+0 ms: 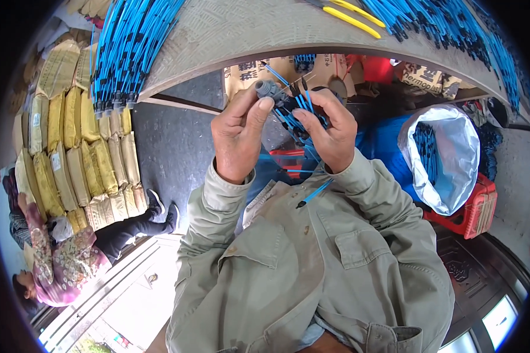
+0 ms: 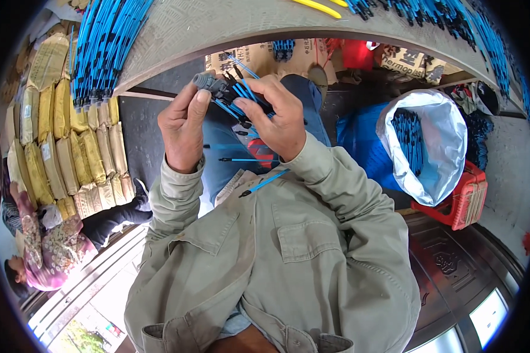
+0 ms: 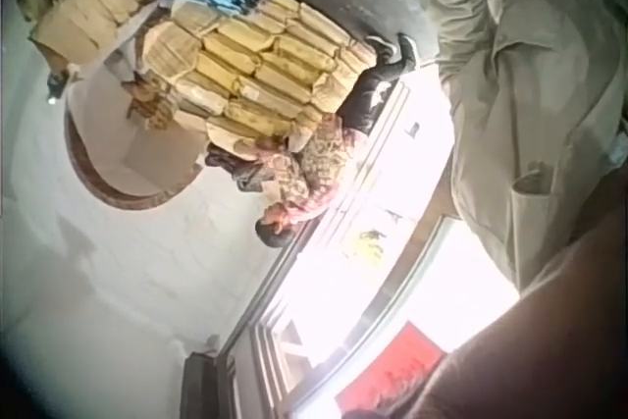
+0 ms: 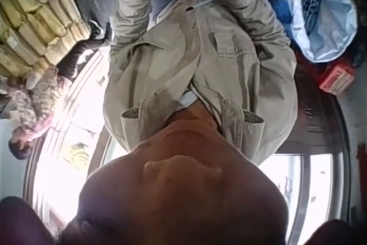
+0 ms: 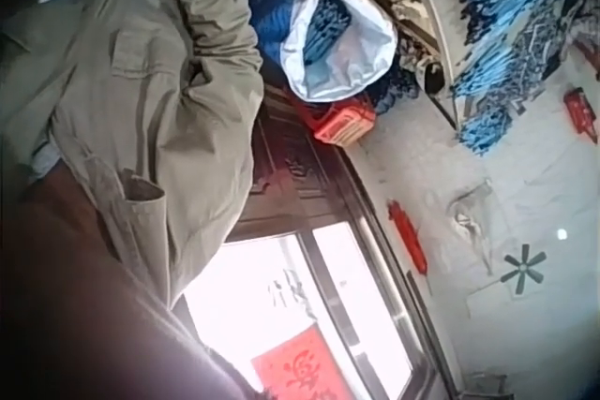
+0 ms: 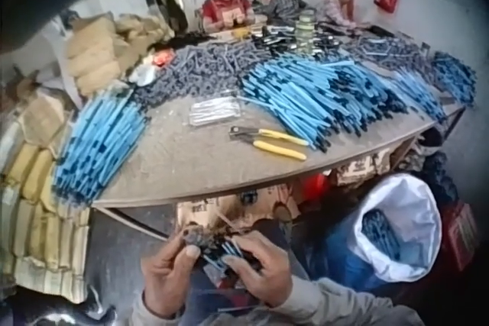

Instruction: The person inserts multiple blue rods into a circular base component, then secures each rod using crimping pliers.

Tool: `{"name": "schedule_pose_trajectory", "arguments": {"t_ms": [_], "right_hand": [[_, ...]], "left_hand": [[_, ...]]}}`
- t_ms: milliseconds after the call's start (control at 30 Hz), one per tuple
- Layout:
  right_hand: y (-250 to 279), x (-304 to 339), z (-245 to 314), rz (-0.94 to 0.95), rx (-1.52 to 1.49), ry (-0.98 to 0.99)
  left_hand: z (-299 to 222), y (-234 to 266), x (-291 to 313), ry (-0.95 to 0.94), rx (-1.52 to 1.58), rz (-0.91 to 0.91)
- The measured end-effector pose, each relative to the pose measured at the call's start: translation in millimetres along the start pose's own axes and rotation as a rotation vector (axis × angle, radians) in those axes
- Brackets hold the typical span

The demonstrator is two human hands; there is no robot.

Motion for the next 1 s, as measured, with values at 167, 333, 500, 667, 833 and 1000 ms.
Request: {"name": "schedule_pose_trajectory", "arguments": {"t_ms": [167,333,500,667,833,1000], "right_hand": [[-6.0,-3.7,1.9,-0.015,0.210,0.261],[10.3,-17.1,-4.5,0.194,0.013,-0.054],[2.7,-10.0,1.5,0.196,0.211,0.125],[-0.6,-11.0,8.3,0.182,0.546,0.426],[3.1,-2.4,7.4,0.141,0.605,0.404],[10.9,-2.2,8.8,0.102,0.057,0.070]], "left_hand": [[4.5,2.0,3.7,0.034,-0.002,-0.007],[6.3,-2.5,2.8,0.030,0.064,-0.041],[3.7,-7.2,8.5,0.107,0.055,-0.117],[-1.3,-11.9,9.7,0.026,-0.021,-0.170],[-4.1,-14.2,12.9,0.045,-0.057,-0.146],[-10.4,-14.2,14.7,0.032,-0.020,-0.056]]}}
Point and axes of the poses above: each hand's wrist, its own x-axis away from the middle knuckle, its own y-axis out of the back of the hand, z = x × y, the point moved 1 cm from there along -x, towards the middle knuckle, and after that the axes turned 15 degrees about -x, right-handed, at the moved point
